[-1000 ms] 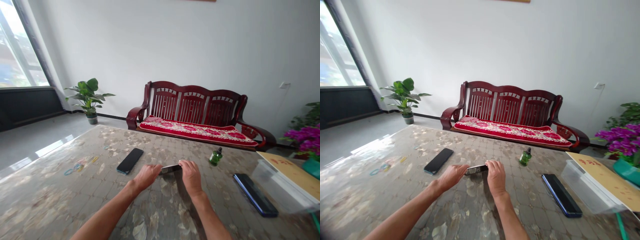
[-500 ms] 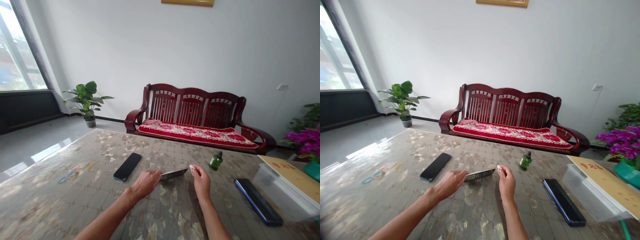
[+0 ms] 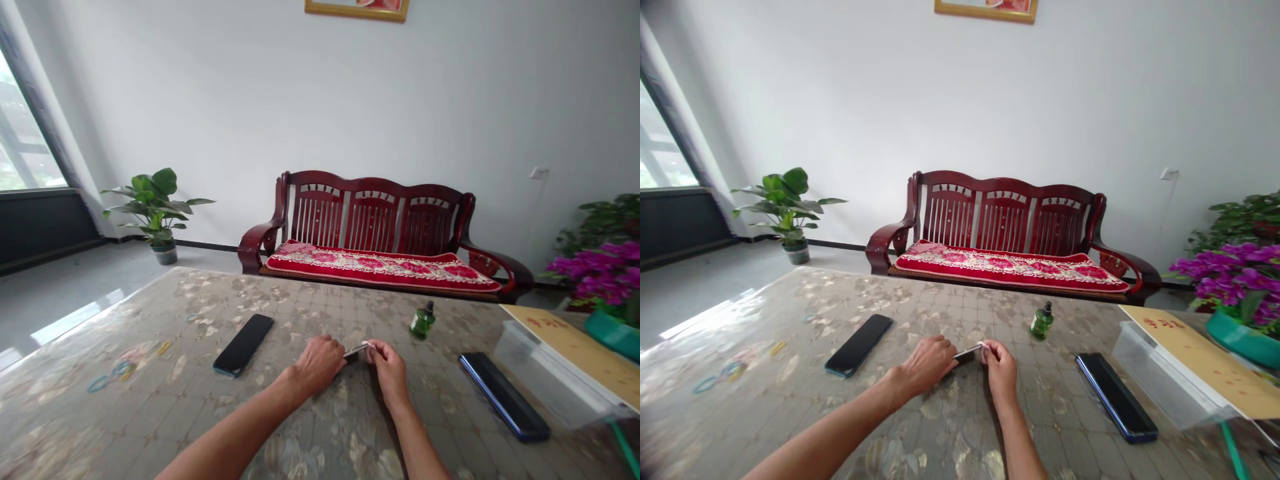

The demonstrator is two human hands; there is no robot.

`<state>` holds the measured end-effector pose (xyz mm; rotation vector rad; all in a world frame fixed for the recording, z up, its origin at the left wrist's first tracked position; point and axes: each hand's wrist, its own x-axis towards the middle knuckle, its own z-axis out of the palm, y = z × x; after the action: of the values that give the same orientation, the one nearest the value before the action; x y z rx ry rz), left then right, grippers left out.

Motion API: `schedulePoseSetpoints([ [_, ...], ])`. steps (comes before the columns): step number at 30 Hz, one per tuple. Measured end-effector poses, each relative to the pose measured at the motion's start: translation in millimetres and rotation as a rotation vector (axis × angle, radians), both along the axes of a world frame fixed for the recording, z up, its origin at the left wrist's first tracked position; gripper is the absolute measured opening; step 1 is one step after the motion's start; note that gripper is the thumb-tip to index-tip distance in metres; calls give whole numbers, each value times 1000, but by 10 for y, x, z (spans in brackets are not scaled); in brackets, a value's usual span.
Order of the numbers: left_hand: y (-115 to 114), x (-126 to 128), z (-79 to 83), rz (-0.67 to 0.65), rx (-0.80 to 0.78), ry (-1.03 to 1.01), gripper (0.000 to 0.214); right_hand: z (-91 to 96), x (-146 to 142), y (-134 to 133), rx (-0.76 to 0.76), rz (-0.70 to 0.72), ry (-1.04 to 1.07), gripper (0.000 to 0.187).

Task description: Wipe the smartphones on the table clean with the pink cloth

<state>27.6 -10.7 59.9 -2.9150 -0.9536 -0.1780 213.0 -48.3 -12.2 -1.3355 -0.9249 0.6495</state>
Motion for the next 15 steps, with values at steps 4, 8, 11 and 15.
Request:
schedulePoseSetpoints([
  [4, 5, 121, -32, -8, 33, -19, 21, 40, -44, -17, 0, 0, -26, 43],
  [8, 2, 6, -36, -3, 72, -69, 21, 153, -111, -44, 24, -50, -87, 41],
  [11, -23, -161, -92, -2, 158, -236, 18, 325, -199, -89, 146, -113, -290, 32],
  [15, -101, -368, -207, 1, 247, -518, 19, 630, -365, -196, 372, -127, -682, 18],
])
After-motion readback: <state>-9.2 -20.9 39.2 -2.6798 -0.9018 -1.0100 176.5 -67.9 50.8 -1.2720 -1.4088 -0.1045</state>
